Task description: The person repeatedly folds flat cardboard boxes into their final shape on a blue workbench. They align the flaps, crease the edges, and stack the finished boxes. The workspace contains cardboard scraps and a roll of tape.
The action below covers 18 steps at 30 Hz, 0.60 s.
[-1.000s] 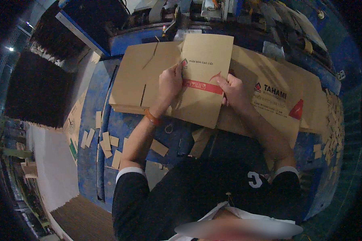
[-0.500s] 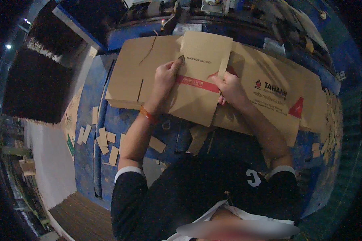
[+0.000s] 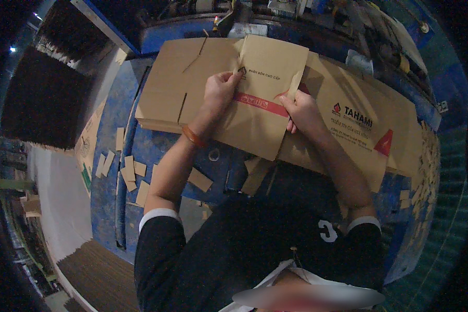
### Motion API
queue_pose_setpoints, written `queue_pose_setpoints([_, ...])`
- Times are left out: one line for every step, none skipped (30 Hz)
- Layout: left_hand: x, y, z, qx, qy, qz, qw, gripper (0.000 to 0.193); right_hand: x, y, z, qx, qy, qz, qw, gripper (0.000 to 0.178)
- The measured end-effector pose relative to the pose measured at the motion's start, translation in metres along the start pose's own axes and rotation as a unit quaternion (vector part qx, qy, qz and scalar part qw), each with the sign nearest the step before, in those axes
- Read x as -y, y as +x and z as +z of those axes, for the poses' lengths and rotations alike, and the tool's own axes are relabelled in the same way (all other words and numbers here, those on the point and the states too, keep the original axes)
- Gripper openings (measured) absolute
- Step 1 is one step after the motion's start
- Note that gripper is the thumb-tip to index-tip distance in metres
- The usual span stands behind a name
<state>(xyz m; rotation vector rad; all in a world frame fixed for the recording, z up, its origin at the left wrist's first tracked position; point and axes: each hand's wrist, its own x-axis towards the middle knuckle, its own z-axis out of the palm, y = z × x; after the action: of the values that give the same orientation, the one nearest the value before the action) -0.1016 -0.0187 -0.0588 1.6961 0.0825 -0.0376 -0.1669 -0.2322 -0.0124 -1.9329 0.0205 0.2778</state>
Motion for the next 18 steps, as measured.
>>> queue_pose_setpoints([0.000,0.000,0.000,-0.008,0.012,0.014,1.000,0.037,0.001,0.000,-0.001,0.007,0.011,0.000,1.000,0.028])
queue_pose_setpoints([0.000,-0.001,0.001,-0.015,0.022,0.023,0.999,0.037,0.003,-0.001,-0.001,0.004,0.006,0.004,1.000,0.029])
queue_pose_setpoints([-0.001,-0.001,0.001,-0.021,0.032,0.032,0.999,0.036,0.004,-0.001,-0.002,0.000,0.003,0.004,1.000,0.029])
queue_pose_setpoints([-0.001,-0.001,0.001,-0.022,0.036,0.030,0.999,0.037,0.005,-0.002,-0.003,0.008,0.007,0.006,1.000,0.029])
queue_pose_setpoints([-0.001,-0.001,0.001,-0.025,0.038,0.029,0.999,0.038,0.005,-0.002,-0.004,0.004,0.001,0.010,1.000,0.029])
queue_pose_setpoints([-0.001,-0.001,0.001,-0.029,0.038,0.028,0.998,0.038,0.005,-0.002,-0.003,0.012,0.000,0.016,1.000,0.028])
queue_pose_setpoints([-0.002,-0.002,0.002,-0.032,0.059,0.020,0.998,0.039,0.004,-0.002,-0.003,0.001,0.000,0.023,1.000,0.028])
queue_pose_setpoints([-0.002,-0.002,0.003,-0.034,0.082,0.010,0.996,0.040,0.003,-0.002,-0.002,-0.004,0.047,-0.020,0.999,0.027])
queue_pose_setpoints([-0.003,-0.002,0.004,-0.052,0.105,0.011,0.993,0.041,0.002,-0.001,0.000,-0.028,0.096,-0.064,0.993,0.026])
queue_pose_setpoints([-0.004,-0.004,0.005,-0.064,0.094,0.023,0.993,0.040,0.000,0.000,0.002,-0.041,0.141,-0.087,0.985,0.025])
queue_pose_setpoints([-0.005,-0.005,0.006,-0.093,0.081,0.045,0.991,0.040,-0.002,0.002,0.004,-0.026,0.232,-0.085,0.969,0.023])
queue_pose_setpoints([-0.007,-0.007,0.008,-0.120,0.080,0.046,0.989,0.040,-0.004,0.004,0.006,0.000,0.317,-0.060,0.947,0.021])
queue_pose_setpoints([-0.009,-0.009,0.009,-0.114,0.036,0.062,0.991,0.040,-0.006,0.006,0.008,0.038,0.408,-0.048,0.911,0.020])
queue_pose_setpoints([-0.011,-0.010,0.009,-0.104,0.004,0.056,0.993,0.039,-0.008,0.010,0.011,0.054,0.411,-0.020,0.910,0.019])
queue_pose_setpoints([-0.013,-0.012,0.010,-0.083,-0.017,0.030,0.996,0.039,-0.010,0.013,0.012,0.081,0.423,-0.004,0.903,0.019])
queue_pose_setpoints([-0.016,-0.014,0.007,-0.078,-0.030,0.030,0.996,0.038,-0.011,0.016,0.014,0.109,0.433,0.012,0.895,0.018])
queue_pose_setpoints([-0.018,-0.015,0.005,-0.062,-0.030,0.011,0.998,0.038,-0.013,0.019,0.014,0.110,0.439,0.032,0.891,0.016])
queue_pose_setpoints([-0.019,-0.016,0.002,-0.055,-0.037,0.004,0.998,0.037,-0.014,0.020,0.015,0.112,0.443,0.053,0.888,0.014])
